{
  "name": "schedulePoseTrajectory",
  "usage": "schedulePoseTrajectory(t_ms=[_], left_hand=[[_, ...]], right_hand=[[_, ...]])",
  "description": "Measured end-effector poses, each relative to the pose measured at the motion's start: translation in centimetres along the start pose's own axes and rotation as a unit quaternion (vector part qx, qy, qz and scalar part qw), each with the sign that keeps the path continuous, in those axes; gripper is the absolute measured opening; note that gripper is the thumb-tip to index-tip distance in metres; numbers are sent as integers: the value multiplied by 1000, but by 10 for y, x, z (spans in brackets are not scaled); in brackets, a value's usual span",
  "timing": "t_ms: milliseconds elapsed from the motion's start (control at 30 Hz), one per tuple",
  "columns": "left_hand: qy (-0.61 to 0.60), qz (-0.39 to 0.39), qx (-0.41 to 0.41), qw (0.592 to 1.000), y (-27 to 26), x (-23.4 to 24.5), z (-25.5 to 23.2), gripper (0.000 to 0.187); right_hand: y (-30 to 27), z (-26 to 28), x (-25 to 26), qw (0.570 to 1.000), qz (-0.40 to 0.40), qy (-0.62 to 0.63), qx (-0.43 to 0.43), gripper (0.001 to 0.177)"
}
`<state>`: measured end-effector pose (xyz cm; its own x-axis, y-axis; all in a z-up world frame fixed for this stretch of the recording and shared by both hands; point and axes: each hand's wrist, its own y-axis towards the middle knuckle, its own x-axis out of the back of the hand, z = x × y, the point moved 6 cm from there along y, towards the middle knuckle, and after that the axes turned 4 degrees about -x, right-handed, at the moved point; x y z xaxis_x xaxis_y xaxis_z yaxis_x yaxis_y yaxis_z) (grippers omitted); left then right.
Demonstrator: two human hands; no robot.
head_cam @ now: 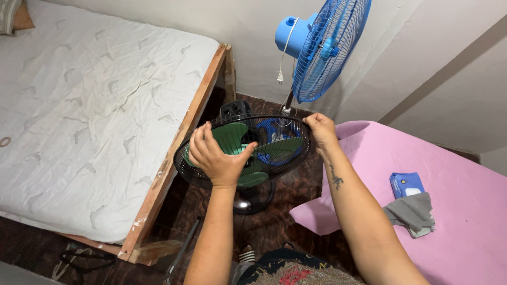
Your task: The person disassembles a green standing fan by removing the front grille, unscrewing the blade hub, and detaching the blades and motor housing. They place the parts on a nearby table and then wipe the motor housing with a wipe.
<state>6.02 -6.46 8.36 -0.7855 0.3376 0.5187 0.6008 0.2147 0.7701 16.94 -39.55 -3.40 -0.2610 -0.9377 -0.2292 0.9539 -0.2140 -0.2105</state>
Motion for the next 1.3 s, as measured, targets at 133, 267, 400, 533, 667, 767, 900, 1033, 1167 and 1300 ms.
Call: schedulePoseTrajectory(t_ms=[133, 267, 400, 533, 667, 767, 900, 1033, 1167, 1300], left_hand=[[2, -7, -7, 1000, 0, 0, 0, 115], [0, -2, -8, 1000, -1, -2, 2, 115], [-1, 4, -8, 1000, -1, -4, 5, 115], [5, 3, -17, 1000, -3, -7, 5, 116], [1, 4, -20, 1000, -5, -8, 5, 117], [2, 16, -11, 1000, -3, -9, 9, 118], [-23, 25, -14, 999, 6, -7, 23, 116], [-49, 52, -5, 997, 10, -7, 32, 114], [-57, 35, -28, 997, 5, -5, 24, 110], [16, 99, -84, 991, -9, -16, -2, 82]], right_hand=[[4, -3, 2, 999, 3, -3, 33, 12], [3, -7, 6, 1000, -1, 5, 25, 11], [2, -4, 1, 999, 15, 24, 25, 10], [-2, -1, 3, 1000, 13, -7, 11, 12], [-6, 1, 4, 999, 16, -31, -5, 13], [-10, 7, 0, 998, 37, -45, -14, 13], [-12, 17, -1, 991, 54, -119, -18, 26], [-10, 20, -3, 992, 75, -89, 48, 38], [-2, 7, -15, 992, 76, -49, 86, 42], [0, -2, -20, 986, 54, -106, 117, 51]])
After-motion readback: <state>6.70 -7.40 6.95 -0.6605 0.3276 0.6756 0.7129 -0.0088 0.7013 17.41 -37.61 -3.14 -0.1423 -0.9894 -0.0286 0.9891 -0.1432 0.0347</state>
